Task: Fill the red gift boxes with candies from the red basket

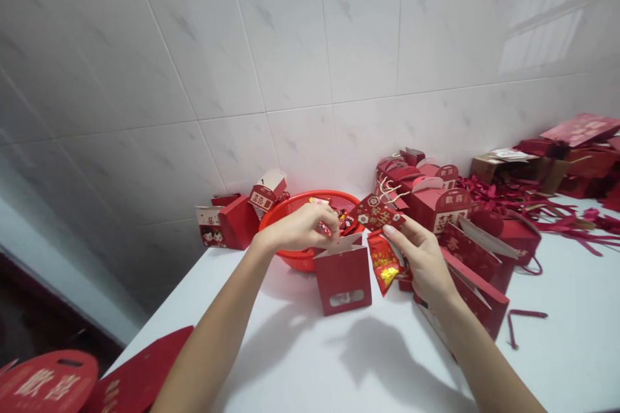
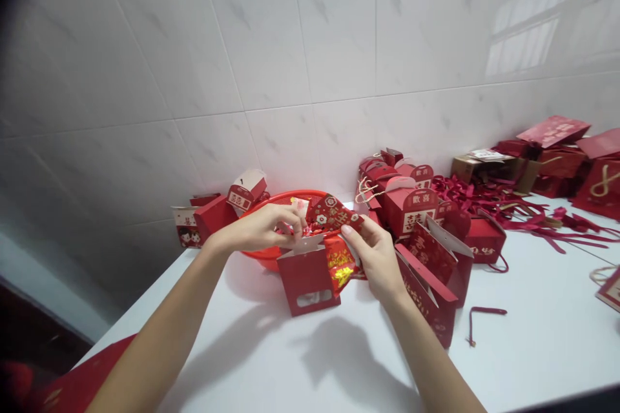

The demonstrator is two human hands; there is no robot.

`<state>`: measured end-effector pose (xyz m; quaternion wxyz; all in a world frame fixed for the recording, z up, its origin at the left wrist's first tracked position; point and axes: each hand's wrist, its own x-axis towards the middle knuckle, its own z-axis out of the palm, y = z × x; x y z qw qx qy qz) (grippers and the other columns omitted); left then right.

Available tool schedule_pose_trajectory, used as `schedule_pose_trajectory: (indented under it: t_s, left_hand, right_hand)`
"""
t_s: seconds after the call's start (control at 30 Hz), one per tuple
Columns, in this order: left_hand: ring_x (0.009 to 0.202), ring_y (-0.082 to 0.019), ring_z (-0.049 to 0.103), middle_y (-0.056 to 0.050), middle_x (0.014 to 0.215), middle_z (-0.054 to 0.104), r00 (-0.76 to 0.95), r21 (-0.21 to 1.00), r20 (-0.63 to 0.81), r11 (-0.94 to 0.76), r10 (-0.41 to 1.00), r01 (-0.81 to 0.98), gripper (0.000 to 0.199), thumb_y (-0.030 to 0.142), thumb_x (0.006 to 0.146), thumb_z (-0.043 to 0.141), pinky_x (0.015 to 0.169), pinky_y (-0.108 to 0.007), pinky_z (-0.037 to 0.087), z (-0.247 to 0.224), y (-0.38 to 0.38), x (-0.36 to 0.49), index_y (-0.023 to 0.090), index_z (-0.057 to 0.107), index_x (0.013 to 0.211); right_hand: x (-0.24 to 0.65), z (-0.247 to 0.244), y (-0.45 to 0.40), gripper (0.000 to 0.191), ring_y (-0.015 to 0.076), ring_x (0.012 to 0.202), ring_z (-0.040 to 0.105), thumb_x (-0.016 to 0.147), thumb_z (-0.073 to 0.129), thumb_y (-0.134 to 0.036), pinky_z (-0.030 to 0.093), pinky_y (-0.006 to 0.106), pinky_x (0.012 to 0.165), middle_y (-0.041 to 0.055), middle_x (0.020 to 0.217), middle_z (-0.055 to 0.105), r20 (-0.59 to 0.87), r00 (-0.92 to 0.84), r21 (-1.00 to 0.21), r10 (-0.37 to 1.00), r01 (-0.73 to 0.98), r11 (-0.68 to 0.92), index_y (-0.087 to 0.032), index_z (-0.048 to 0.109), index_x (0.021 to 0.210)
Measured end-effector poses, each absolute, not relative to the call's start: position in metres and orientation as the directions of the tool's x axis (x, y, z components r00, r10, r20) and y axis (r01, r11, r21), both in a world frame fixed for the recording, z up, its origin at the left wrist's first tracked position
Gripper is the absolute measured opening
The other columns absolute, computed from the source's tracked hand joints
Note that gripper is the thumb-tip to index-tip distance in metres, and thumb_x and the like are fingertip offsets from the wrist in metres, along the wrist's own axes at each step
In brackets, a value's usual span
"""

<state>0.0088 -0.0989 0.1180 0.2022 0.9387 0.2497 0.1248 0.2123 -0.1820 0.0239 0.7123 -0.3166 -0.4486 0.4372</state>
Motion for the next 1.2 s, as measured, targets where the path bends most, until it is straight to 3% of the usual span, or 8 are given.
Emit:
schedule_pose_trajectory:
  t_s: [0.2,0.33,0.43,0.57,0.8,0.97,1.1,1.2]
  left_hand:
    - [0.076,-0.019,0.065,-0.001,0.081,0.074,0.832,0.501,0.015,-0.724,0.555,0.474,0.021,0.014,0.073,0.062,0.073,-0.026,0.046,0.115,-0.091,0.004,0.023,0.079,0.082]
    - [0.083,-0.020,0.064,0.000,0.089,0.072,0.755,0.405,-0.060,-0.676,0.653,0.616,0.032,0.021,0.069,0.070,0.073,-0.026,0.045,0.115,-0.088,0.000,0.023,0.078,0.100]
    - [0.090,-0.021,0.063,-0.001,0.099,0.071,0.717,0.356,-0.150,-0.639,0.681,0.682,0.042,0.027,0.070,0.072,0.074,-0.025,0.044,0.115,-0.086,-0.001,0.024,0.074,0.111]
    - [0.102,-0.023,0.060,-0.001,0.109,0.070,0.733,0.373,-0.164,-0.647,0.660,0.665,0.047,0.026,0.068,0.073,0.077,-0.024,0.043,0.115,-0.084,0.000,0.026,0.072,0.115]
    - [0.099,-0.023,0.061,-0.001,0.110,0.069,0.681,0.361,-0.211,-0.591,0.702,0.721,0.048,0.030,0.066,0.075,0.075,-0.025,0.042,0.116,-0.085,0.001,0.025,0.071,0.114]
    - [0.110,-0.026,0.058,-0.004,0.121,0.066,0.697,0.399,-0.201,-0.592,0.689,0.700,0.047,0.032,0.067,0.075,0.084,-0.028,0.043,0.113,-0.082,-0.001,0.025,0.072,0.114]
    - [0.111,-0.027,0.059,-0.004,0.121,0.066,0.717,0.393,-0.156,-0.623,0.679,0.676,0.045,0.036,0.068,0.076,0.086,-0.029,0.043,0.111,-0.079,-0.003,0.029,0.073,0.112]
    - [0.109,-0.027,0.060,-0.004,0.121,0.066,0.717,0.404,-0.152,-0.619,0.680,0.673,0.046,0.037,0.067,0.076,0.084,-0.029,0.043,0.110,-0.079,-0.004,0.028,0.074,0.112]
  right_hand:
    - [0.217,0.036,-0.178,0.021,0.0215,0.082,0.068,0.088,0.066,-0.039,0.052,0.028,0.071,0.0026,0.090,0.074,0.489,0.099,-0.872,0.867,0.079,0.483,-0.021,0.071,0.098]
    - [0.219,0.045,-0.173,0.016,0.0192,0.079,0.066,0.091,0.057,-0.030,0.048,0.027,0.073,0.0035,0.088,0.073,0.623,0.012,-0.691,0.782,0.476,0.544,-0.020,0.069,0.092]
    - [0.219,0.050,-0.169,0.014,0.0193,0.079,0.065,0.091,0.054,-0.025,0.047,0.028,0.074,0.0049,0.088,0.072,0.645,-0.072,-0.578,0.761,0.605,0.548,-0.020,0.067,0.090]
    - [0.218,0.054,-0.163,0.013,0.0189,0.077,0.063,0.089,0.054,-0.019,0.045,0.027,0.071,0.0050,0.087,0.070,0.613,-0.129,-0.547,0.779,0.642,0.537,-0.020,0.067,0.088]
    - [0.209,0.059,-0.151,0.016,0.0201,0.082,0.065,0.081,0.060,-0.012,0.045,0.028,0.075,0.0033,0.088,0.071,0.585,-0.157,-0.563,0.796,0.628,0.537,-0.023,0.071,0.086]
    - [0.207,0.058,-0.151,0.010,0.0175,0.069,0.062,0.081,0.062,-0.025,0.045,0.028,0.067,0.0032,0.080,0.071,0.656,0.093,-0.665,0.749,0.539,0.516,-0.020,0.070,0.084]
    - [0.206,0.053,-0.148,0.006,0.0130,0.052,0.052,0.075,0.059,-0.023,0.040,0.024,0.052,-0.0009,0.063,0.062,0.630,0.279,-0.765,0.725,0.384,0.517,-0.018,0.063,0.075]
    - [0.202,0.050,-0.144,0.007,0.0123,0.054,0.053,0.076,0.057,-0.023,0.042,0.023,0.051,-0.0022,0.064,0.059,0.609,0.350,-0.793,0.712,0.240,0.560,-0.019,0.061,0.080]
